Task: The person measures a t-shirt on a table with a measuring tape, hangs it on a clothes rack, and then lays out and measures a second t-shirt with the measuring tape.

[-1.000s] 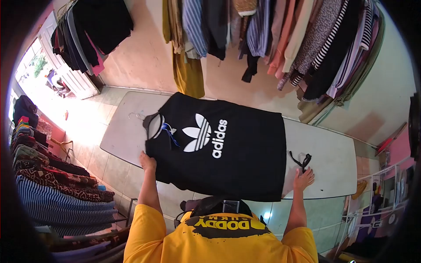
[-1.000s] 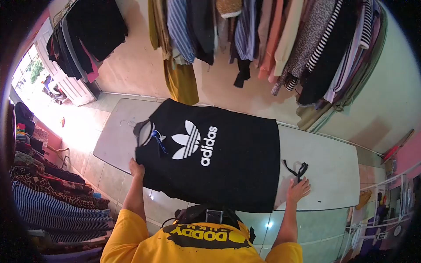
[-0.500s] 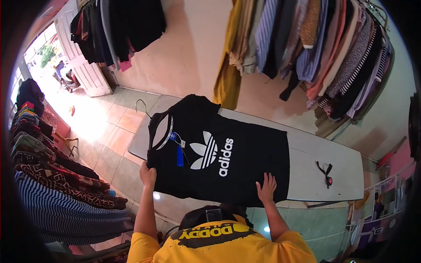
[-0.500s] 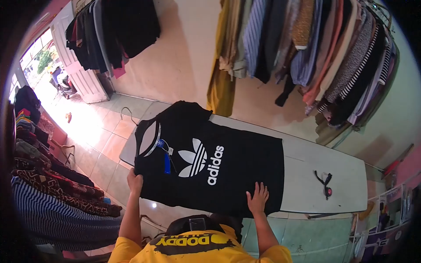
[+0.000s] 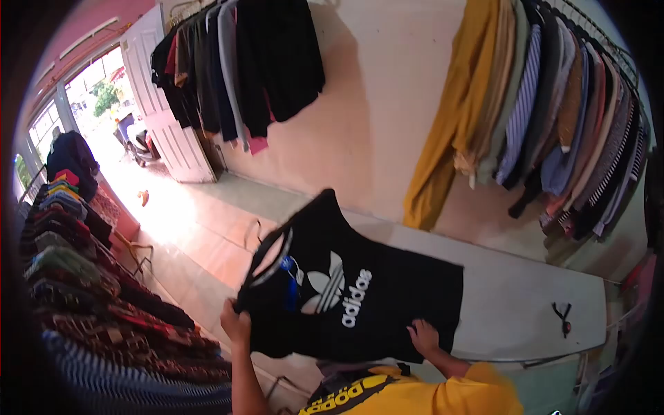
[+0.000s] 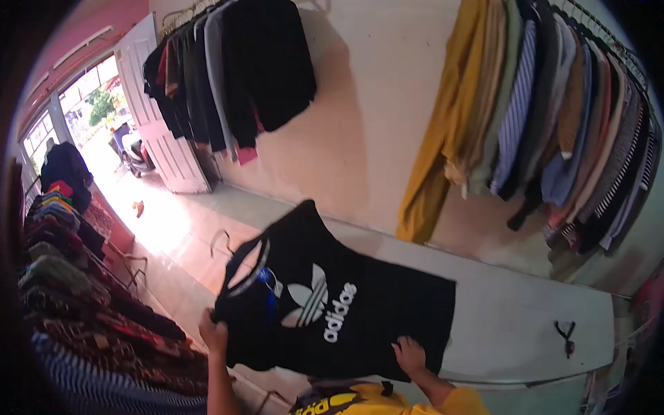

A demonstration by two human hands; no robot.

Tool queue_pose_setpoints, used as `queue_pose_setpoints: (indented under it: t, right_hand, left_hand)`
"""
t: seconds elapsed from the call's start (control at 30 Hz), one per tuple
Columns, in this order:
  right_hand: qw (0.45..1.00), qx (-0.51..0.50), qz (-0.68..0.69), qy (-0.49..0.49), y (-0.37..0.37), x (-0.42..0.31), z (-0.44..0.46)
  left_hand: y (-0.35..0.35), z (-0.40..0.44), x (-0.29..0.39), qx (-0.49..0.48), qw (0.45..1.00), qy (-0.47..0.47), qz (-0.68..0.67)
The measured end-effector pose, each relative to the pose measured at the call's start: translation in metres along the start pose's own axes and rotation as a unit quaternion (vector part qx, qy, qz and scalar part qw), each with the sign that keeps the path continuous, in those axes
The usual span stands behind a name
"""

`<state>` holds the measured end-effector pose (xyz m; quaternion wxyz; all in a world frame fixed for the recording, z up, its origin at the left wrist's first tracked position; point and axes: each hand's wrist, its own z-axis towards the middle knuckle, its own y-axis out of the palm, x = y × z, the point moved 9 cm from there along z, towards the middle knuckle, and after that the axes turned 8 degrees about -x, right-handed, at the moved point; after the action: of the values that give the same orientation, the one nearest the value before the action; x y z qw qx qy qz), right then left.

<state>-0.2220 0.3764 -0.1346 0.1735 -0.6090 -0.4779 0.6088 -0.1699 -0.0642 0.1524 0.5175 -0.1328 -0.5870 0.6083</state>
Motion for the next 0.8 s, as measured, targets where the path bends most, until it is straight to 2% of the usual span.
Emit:
queue_pose_setpoints:
  t: [0.1,0.17,0.27,0.4,0.47,0.53,0.6,0.63,0.73,0.77,0.8]
  right_hand:
    - [0.999,0.035,0.011,-0.010,0.023,-0.017,0.030]
    - [0.999,0.029,0.019,-0.004,0.037,-0.029,0.051]
    - [0.998,-0.009,0.051,-0.025,0.062,-0.103,0.120]
    - [0.972,-0.051,0.163,-0.162,0.072,-0.237,0.207]
    - [0.971,-0.043,0.187,-0.140,0.048,-0.283,0.245]
    - [0.923,0.193,0.244,-0.225,-0.028,-0.333,0.270]
    - [0.888,0.322,0.201,-0.261,-0.090,-0.377,0.278]
    - [0.879,0.334,0.164,-0.299,-0.115,-0.403,0.283]
    - [0.904,0.170,0.052,-0.388,-0.115,-0.481,0.312]
    - [0.914,0.093,0.060,-0.391,-0.090,-0.491,0.328]
    - [0.923,0.028,0.049,-0.381,-0.059,-0.490,0.342]
  left_hand:
    - [0.004,0.005,-0.018,0.009,0.999,-0.045,-0.010]
    - [0.001,0.019,-0.023,0.011,0.999,-0.028,-0.014]
    - [-0.020,0.071,-0.037,0.036,0.999,-0.012,0.005]
    - [-0.059,0.137,-0.079,0.080,0.996,0.029,0.018]
    - [-0.075,0.167,-0.083,0.081,0.994,0.051,0.055]
    - [-0.090,0.209,-0.097,0.074,0.989,0.103,0.083]
    - [-0.101,0.249,-0.099,0.047,0.978,0.173,0.107]
    - [-0.109,0.270,-0.100,0.049,0.977,0.176,0.107]
    - [-0.111,0.334,-0.113,-0.047,0.972,0.216,0.083]
    - [-0.117,0.350,-0.122,-0.038,0.969,0.227,0.087]
    - [-0.110,0.368,-0.134,-0.110,0.968,0.210,0.080]
